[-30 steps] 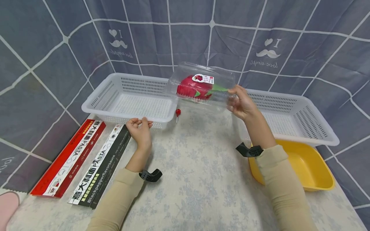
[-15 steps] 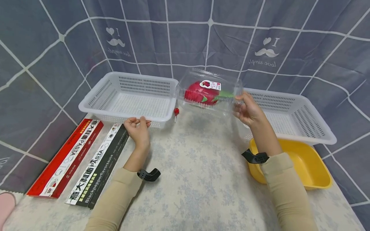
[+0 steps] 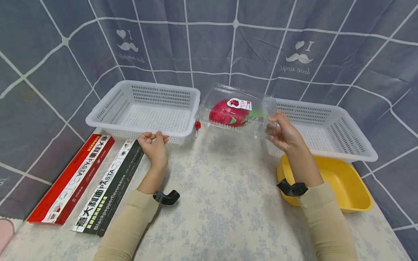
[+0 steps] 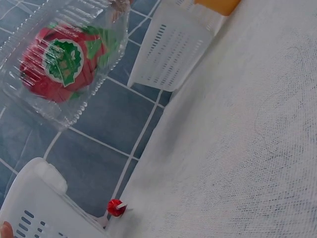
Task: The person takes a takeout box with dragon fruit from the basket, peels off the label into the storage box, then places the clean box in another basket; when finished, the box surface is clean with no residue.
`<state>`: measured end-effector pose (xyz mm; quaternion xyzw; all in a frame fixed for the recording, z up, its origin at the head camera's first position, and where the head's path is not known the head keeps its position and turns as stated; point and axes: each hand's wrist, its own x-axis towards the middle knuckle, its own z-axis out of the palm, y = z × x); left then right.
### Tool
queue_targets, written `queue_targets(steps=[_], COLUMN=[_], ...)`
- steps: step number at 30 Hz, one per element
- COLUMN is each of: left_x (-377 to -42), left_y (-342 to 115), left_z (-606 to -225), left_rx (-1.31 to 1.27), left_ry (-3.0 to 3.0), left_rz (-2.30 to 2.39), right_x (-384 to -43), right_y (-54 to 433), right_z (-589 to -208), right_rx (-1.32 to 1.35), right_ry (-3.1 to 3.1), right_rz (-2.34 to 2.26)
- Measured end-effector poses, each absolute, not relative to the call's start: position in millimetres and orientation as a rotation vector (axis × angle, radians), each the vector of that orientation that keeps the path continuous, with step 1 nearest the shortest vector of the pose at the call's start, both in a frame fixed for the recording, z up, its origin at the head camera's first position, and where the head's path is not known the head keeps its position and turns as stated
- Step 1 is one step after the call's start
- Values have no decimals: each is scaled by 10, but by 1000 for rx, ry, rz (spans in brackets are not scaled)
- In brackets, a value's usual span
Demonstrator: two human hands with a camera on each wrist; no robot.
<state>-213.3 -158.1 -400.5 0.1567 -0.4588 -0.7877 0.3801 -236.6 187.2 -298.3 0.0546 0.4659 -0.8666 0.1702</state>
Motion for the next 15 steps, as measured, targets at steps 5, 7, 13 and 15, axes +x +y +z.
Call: queue_targets(steps=[5, 7, 13, 15], left_x=[-2133, -2133, -2141, -2145], left_y=[-1582, -1582, -1581, -1580], left_z=[-4016, -4020, -4017, -4014], left_rx=[389, 385, 396, 400], left_ry=[-1184, -1193, -1175, -1171], left_rz=[-2003, -2000, -1997, -1997], right_x=[-2253, -2213, -2105, -2061], right_y=[1887, 1885, 1865, 1856], right_z=[-2984, -2986, -3018, -3035], right_rx=[168, 159, 78, 52], right_ry=[1351, 1353, 1295, 1275], right_rz=[-2422, -2410, -2406, -2415])
